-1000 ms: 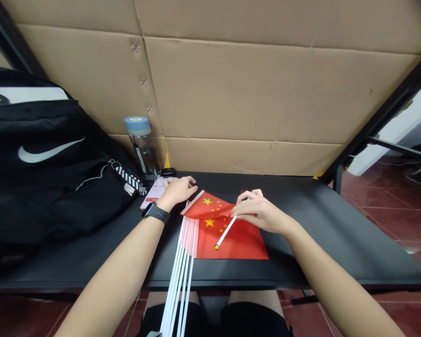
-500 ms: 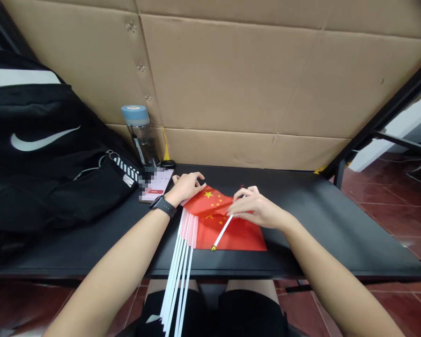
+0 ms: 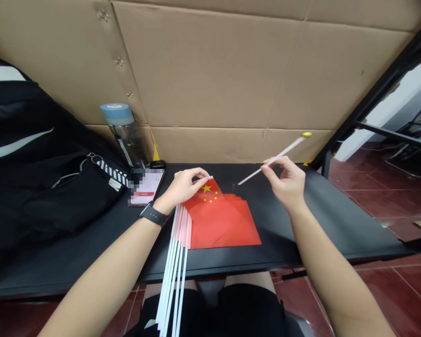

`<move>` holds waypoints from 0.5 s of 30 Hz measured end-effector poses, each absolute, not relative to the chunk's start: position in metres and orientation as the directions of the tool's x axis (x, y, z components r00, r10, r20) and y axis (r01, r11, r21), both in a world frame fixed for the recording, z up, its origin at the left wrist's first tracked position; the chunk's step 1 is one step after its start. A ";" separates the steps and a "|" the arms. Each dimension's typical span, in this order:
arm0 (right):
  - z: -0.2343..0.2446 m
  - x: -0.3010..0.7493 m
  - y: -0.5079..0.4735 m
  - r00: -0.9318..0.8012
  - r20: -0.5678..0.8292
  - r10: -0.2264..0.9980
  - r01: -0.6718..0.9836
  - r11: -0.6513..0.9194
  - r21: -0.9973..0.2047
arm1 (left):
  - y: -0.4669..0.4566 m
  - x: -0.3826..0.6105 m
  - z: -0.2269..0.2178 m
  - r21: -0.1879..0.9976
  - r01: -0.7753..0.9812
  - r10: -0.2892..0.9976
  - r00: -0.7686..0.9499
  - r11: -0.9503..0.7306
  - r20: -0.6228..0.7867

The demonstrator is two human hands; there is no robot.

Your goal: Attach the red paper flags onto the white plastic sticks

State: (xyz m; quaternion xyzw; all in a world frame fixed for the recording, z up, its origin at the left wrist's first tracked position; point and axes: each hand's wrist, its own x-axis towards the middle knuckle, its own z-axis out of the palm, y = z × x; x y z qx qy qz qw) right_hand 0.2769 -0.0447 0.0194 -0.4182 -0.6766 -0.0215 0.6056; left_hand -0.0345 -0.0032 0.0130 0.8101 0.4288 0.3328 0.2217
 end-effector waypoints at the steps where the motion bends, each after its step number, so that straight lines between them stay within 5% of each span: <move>1: 0.018 0.280 -0.041 0.135 0.819 0.558 0.518 0.665 -0.538 | -0.005 -0.033 0.012 0.663 0.508 0.830 0.422 -0.550 0.365; 8: 0.007 0.286 -0.019 0.209 0.567 0.797 0.043 0.572 -0.819 | -0.012 -0.028 0.007 0.674 0.373 0.758 0.463 -0.637 0.460; 15: 0.010 0.296 -0.018 0.145 0.439 0.887 -0.155 0.459 -0.875 | -0.010 -0.029 0.005 0.713 0.233 0.720 0.467 -0.661 0.514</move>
